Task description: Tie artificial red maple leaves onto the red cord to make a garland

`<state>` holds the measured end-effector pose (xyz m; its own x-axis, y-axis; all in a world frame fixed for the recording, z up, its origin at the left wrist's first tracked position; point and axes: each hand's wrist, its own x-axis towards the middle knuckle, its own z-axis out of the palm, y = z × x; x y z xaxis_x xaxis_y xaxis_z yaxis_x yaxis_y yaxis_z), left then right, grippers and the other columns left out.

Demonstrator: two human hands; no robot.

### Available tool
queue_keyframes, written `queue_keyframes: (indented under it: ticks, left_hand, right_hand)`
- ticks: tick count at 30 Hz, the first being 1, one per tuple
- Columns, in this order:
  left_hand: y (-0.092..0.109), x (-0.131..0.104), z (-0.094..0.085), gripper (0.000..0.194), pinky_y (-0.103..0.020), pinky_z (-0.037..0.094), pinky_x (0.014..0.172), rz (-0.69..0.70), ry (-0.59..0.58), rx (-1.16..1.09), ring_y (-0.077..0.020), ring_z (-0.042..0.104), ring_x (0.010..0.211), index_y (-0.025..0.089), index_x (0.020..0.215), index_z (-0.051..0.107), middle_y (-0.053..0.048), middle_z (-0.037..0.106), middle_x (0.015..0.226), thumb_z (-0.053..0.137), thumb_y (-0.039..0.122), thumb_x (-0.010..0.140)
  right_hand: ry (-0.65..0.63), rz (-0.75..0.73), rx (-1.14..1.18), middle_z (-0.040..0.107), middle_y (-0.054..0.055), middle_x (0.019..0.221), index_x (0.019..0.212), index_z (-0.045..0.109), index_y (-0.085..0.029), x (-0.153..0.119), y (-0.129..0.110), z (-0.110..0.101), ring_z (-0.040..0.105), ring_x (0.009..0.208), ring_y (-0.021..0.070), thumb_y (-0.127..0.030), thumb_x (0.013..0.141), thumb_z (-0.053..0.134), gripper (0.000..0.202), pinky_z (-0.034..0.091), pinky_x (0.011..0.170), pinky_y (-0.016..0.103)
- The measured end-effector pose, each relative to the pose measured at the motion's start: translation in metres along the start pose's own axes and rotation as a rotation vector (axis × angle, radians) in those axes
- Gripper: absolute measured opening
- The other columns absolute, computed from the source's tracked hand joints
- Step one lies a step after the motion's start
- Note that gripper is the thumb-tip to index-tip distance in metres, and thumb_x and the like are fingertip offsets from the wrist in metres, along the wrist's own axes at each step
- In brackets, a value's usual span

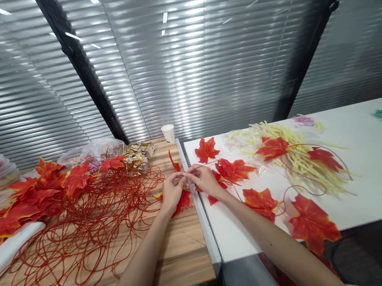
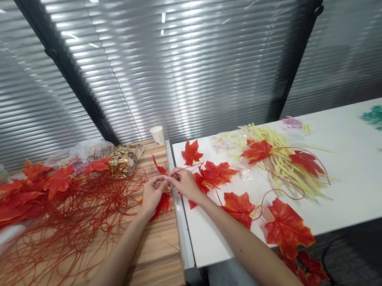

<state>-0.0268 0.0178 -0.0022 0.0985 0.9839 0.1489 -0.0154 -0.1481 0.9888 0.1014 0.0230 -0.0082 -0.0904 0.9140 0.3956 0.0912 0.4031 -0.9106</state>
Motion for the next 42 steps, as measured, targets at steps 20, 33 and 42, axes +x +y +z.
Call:
queue_keyframes:
  ticks: [20, 33, 42]
  left_hand:
    - [-0.0004, 0.0001, -0.001, 0.026, -0.024, 0.049, 0.055, -0.017, -0.022, -0.012, -0.0122, 0.058, 0.054, 0.011, 0.086, 0.06, -0.003, 0.063, 0.061, 0.062, 0.028, 0.066]
    - [0.0037, -0.002, 0.0014, 0.022, -0.023, 0.048, 0.053, -0.016, -0.027, -0.009, -0.0105, 0.057, 0.053, 0.011, 0.081, 0.059, -0.003, 0.063, 0.071, 0.062, 0.025, 0.064]
    - [0.0012, -0.0009, 0.0016, 0.022, -0.022, 0.047, 0.052, -0.004, -0.044, 0.002, -0.0095, 0.056, 0.053, 0.012, 0.081, 0.059, -0.003, 0.061, 0.072, 0.06, 0.026, 0.065]
  right_hand:
    - [-0.006, 0.012, 0.004, 0.059, 0.001, 0.059, 0.07, 0.056, -0.017, -0.0004, -0.003, -0.0002, 0.057, 0.05, 0.0134, -0.035, 0.073, 0.056, 0.018, 0.047, 0.048, 0.023]
    - [-0.028, -0.002, -0.077, 0.059, 0.0, 0.058, 0.072, 0.056, -0.017, -0.0004, 0.0023, 0.0004, 0.058, 0.051, 0.0131, -0.034, 0.076, 0.054, 0.018, 0.046, 0.049, 0.022]
    - [-0.057, 0.021, -0.037, 0.06, 0.001, 0.059, 0.073, 0.055, -0.017, -0.0014, 0.0011, 0.0009, 0.059, 0.051, 0.0139, -0.033, 0.076, 0.053, 0.016, 0.047, 0.049, 0.023]
